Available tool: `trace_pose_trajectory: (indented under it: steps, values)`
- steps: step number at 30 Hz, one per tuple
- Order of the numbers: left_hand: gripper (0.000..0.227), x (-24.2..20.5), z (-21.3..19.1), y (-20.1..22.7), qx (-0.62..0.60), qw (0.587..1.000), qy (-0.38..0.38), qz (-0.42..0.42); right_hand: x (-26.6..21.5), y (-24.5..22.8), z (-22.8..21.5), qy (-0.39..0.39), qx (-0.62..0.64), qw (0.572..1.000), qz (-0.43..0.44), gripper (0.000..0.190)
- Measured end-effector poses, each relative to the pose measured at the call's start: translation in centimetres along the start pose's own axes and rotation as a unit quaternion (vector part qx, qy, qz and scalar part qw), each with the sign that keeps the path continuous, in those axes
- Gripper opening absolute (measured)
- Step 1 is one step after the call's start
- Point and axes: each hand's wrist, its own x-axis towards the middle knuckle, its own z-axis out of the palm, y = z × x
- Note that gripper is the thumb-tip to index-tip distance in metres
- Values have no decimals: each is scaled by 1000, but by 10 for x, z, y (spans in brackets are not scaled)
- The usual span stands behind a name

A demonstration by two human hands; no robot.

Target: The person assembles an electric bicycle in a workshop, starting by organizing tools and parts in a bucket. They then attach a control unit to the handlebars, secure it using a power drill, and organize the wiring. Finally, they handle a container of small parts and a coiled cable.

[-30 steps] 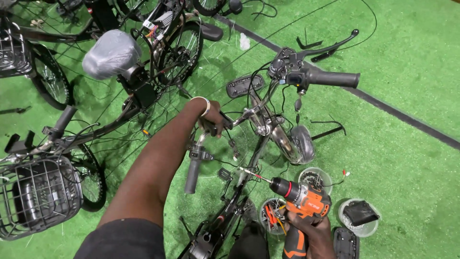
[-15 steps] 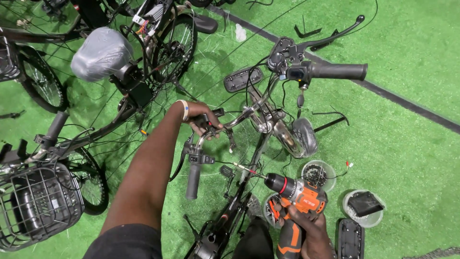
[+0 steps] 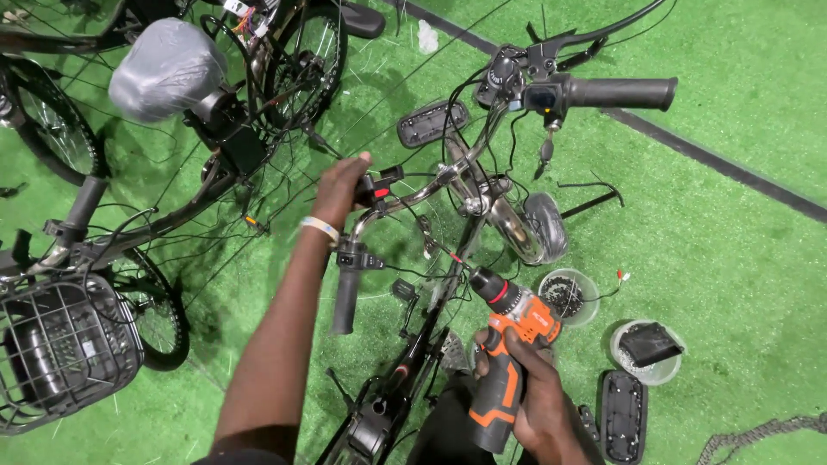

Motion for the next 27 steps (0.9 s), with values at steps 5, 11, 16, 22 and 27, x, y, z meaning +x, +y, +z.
trace_pose_trajectory:
  steps: [5, 11, 16, 22, 27]
  values:
    - [31, -31, 23, -8, 86, 940, 237, 228, 13, 18, 14, 26, 5, 999, 30, 35]
    - [40, -51, 23, -19, 133, 951, 97, 263, 42, 40, 6, 58, 48, 994, 80, 27]
    - [51, -52, 30, -23, 212, 924, 93, 303, 53, 58, 1, 7, 60, 988, 142, 30]
    - [57, -47, 31, -31, 225, 913, 111, 322, 48, 75, 11, 24, 118, 982, 146, 31]
    - [57, -45, 31, -36, 251, 913, 125, 297, 42, 90, 15, -24, 161, 978, 128, 26]
